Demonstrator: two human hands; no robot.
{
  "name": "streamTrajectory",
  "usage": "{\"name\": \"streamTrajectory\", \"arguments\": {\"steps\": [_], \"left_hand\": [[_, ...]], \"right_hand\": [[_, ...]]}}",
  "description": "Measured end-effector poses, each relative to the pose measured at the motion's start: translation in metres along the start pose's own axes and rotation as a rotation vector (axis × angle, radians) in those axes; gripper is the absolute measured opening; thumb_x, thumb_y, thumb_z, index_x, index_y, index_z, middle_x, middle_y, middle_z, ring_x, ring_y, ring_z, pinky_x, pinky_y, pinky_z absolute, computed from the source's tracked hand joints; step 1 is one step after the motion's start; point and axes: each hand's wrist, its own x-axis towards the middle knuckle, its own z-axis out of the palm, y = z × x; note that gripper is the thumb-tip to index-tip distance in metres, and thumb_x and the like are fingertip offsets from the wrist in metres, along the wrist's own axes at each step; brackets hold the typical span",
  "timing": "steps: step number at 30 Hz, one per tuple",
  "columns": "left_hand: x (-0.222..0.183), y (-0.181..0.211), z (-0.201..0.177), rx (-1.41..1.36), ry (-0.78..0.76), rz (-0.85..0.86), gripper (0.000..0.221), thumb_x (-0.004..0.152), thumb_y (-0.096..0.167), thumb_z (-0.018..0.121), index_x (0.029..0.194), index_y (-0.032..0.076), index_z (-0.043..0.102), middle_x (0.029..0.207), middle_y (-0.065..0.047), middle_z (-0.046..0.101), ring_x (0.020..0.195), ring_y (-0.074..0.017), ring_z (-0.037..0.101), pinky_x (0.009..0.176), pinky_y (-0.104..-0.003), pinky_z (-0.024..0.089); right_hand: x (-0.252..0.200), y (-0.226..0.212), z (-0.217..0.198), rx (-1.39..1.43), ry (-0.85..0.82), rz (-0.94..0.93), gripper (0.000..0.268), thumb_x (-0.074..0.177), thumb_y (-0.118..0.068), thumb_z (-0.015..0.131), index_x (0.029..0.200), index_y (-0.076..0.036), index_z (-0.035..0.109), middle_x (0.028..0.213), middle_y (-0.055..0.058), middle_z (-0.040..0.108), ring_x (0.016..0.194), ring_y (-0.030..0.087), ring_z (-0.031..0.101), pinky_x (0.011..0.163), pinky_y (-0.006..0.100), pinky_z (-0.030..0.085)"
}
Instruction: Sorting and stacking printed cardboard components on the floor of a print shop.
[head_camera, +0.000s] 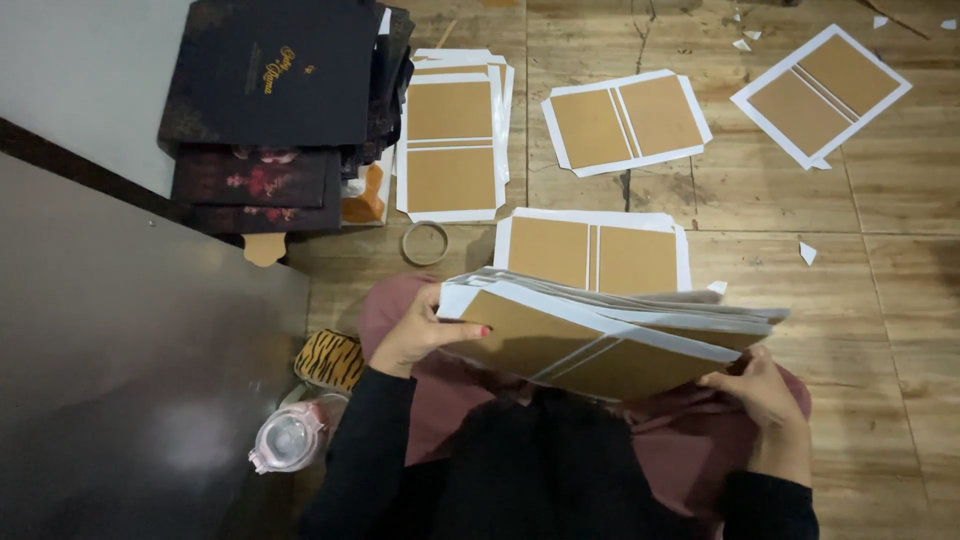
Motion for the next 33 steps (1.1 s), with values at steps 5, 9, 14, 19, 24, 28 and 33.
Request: {"name": "streamTrajectory", "arguments": {"steps": [5,9,14,19,24,28,33], "left_hand": [[0.023,0.030,0.021,0.122,-0.275,0.263,0.054,0.066,-0.011,0.067,0.117,0.006,0.056,0.089,-0.002,0.063,0.065,-0.0078,0.055,0.062,-0.019,0.048],[0.041,0.045,0.032,0.238,-0.185,0.291,0.052,0.064,-0.010,0.070,0.113,0.006,0.058,0.096,0.000,0.063,0.075,-0.0080,0.054,0.073,-0.019,0.044],[0.063,0.039,0.035,0.180,-0.118,0.321,0.055,0.065,-0.017,0.067,0.115,0.003,0.054,0.108,-0.006,0.060,0.087,-0.0134,0.058,0.080,-0.024,0.050],[0.082,-0.013,0.013,0.266,0.074,0.357,0.052,0.059,0.001,0.079,0.106,0.006,0.056,0.095,-0.003,0.061,0.089,-0.0114,0.054,0.085,-0.027,0.042],[0.089,-0.050,0.016,0.165,0.172,0.451,0.066,0.053,0.004,0.086,0.110,0.004,0.053,0.097,-0.008,0.061,0.094,-0.0134,0.053,0.087,-0.032,0.043],[0.090,-0.041,0.034,0.137,0.174,0.502,0.073,0.044,0.003,0.090,0.108,0.005,0.054,0.096,-0.008,0.063,0.093,-0.0120,0.055,0.087,-0.032,0.044],[0.087,-0.054,0.032,0.155,0.252,0.430,0.053,0.052,0.004,0.086,0.096,0.003,0.057,0.089,-0.005,0.064,0.086,-0.0102,0.055,0.082,-0.029,0.046]], "right_hand": [[-0.021,-0.048,0.019,-0.033,-0.073,-0.333,0.082,0.046,0.008,0.064,0.124,-0.009,0.049,0.104,0.008,0.052,0.098,0.022,0.048,0.090,0.032,0.035],[0.022,0.029,-0.038,0.283,0.015,-0.235,0.044,0.067,0.005,0.061,0.110,0.002,0.051,0.094,0.012,0.059,0.073,0.017,0.056,0.059,0.021,0.044],[0.016,-0.050,-0.033,0.239,0.065,-0.358,0.052,0.065,0.007,0.060,0.114,-0.002,0.045,0.110,0.008,0.053,0.106,0.017,0.053,0.094,0.024,0.044],[0.038,-0.037,0.016,0.116,0.032,-0.202,0.067,0.061,0.010,0.064,0.124,0.004,0.041,0.118,0.019,0.045,0.110,0.031,0.042,0.089,0.042,0.038],[0.067,0.000,0.024,0.082,0.033,-0.278,0.078,0.056,0.007,0.074,0.127,0.004,0.042,0.122,0.022,0.046,0.118,0.032,0.040,0.097,0.049,0.033],[0.063,0.011,0.025,0.173,0.049,-0.224,0.074,0.060,0.013,0.066,0.126,0.011,0.034,0.116,0.028,0.042,0.103,0.040,0.043,0.071,0.053,0.042],[0.071,-0.007,0.026,0.021,0.173,-0.179,0.068,0.067,-0.003,0.077,0.120,0.007,0.037,0.110,0.025,0.049,0.097,0.046,0.050,0.037,0.060,0.046]]}}
